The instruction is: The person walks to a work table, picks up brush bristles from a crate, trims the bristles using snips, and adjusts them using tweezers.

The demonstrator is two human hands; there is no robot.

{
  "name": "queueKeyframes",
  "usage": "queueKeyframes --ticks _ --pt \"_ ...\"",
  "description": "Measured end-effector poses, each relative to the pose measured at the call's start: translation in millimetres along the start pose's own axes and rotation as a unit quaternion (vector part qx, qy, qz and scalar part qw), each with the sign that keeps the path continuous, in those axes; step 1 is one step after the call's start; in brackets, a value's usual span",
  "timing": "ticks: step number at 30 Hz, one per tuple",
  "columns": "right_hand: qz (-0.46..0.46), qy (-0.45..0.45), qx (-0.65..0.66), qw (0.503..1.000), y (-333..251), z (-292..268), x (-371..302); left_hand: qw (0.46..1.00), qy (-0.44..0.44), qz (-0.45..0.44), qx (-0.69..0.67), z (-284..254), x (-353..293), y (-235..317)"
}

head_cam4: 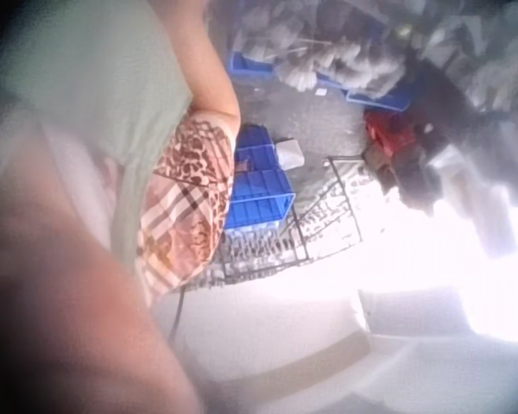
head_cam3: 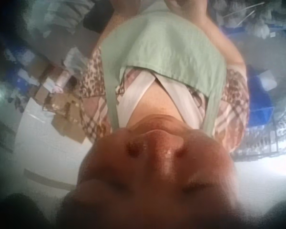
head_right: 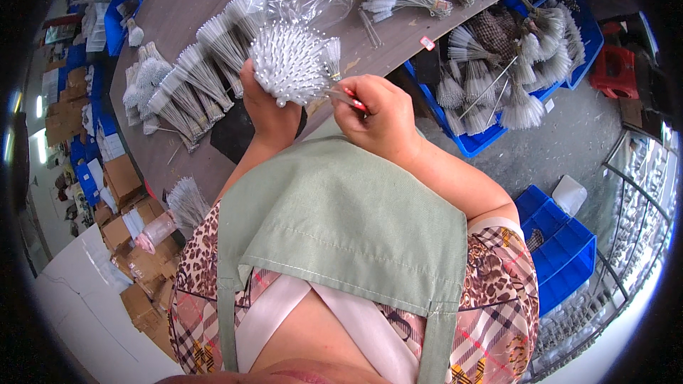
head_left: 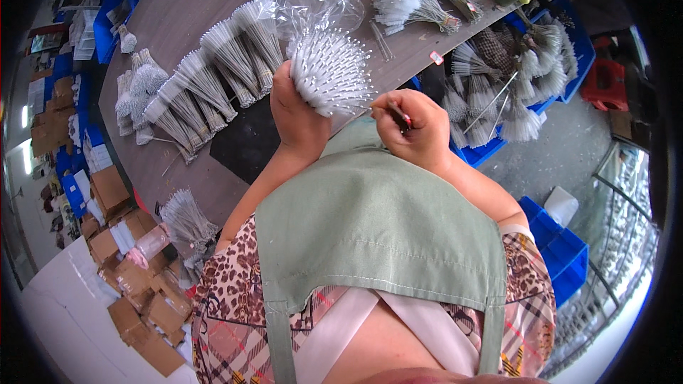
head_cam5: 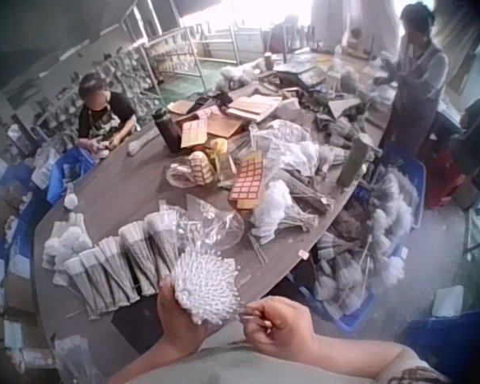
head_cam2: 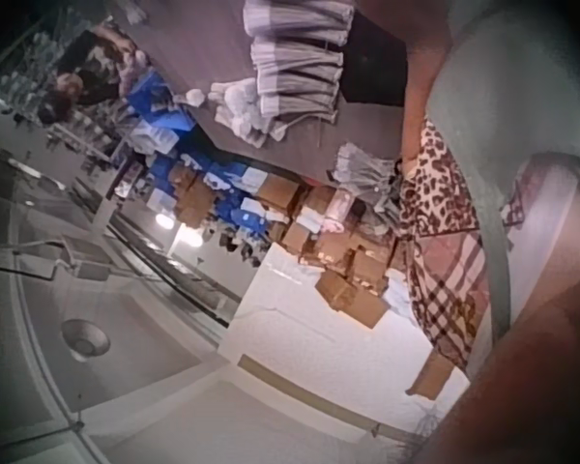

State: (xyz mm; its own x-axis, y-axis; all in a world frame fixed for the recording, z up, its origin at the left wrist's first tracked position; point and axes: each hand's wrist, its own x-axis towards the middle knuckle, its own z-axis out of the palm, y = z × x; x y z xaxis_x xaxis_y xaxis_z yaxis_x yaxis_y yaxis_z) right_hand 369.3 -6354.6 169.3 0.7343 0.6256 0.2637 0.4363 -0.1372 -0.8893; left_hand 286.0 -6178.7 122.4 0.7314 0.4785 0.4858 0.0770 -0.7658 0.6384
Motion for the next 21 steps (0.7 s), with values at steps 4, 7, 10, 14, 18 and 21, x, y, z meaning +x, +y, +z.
queueKeyframes --ticks 4,7,10,14,18,21 --pt "0.084 0.003 0.076 0.994 0.3 -19.4 -2.8 0.999 0.026 0.025 0.026 -5.4 6.3 0.6" --pt "0.138 -0.156 0.168 0.963 1.4 -37.6 -1.7 0.999 0.025 0.01 0.046 -11.7 9.1 -0.2" --pt "0.15 -0.194 0.118 0.962 -4.7 -43.3 -8.1 0.996 0.032 0.016 0.083 -19.6 15.8 9.3" --pt "0.17 -0.233 0.022 0.957 -21.5 -47.0 -11.6 0.987 0.036 0.052 0.148 -28.8 21.8 13.7" --pt "0.314 -0.325 0.222 0.864 -17.3 -58.9 -11.4 0.986 0.003 0.099 0.135 -40.6 32.9 19.4" --pt "0.332 -0.337 0.253 0.844 -19.0 -57.3 -8.4 0.979 -0.008 0.114 0.168 -43.4 37.5 27.3"
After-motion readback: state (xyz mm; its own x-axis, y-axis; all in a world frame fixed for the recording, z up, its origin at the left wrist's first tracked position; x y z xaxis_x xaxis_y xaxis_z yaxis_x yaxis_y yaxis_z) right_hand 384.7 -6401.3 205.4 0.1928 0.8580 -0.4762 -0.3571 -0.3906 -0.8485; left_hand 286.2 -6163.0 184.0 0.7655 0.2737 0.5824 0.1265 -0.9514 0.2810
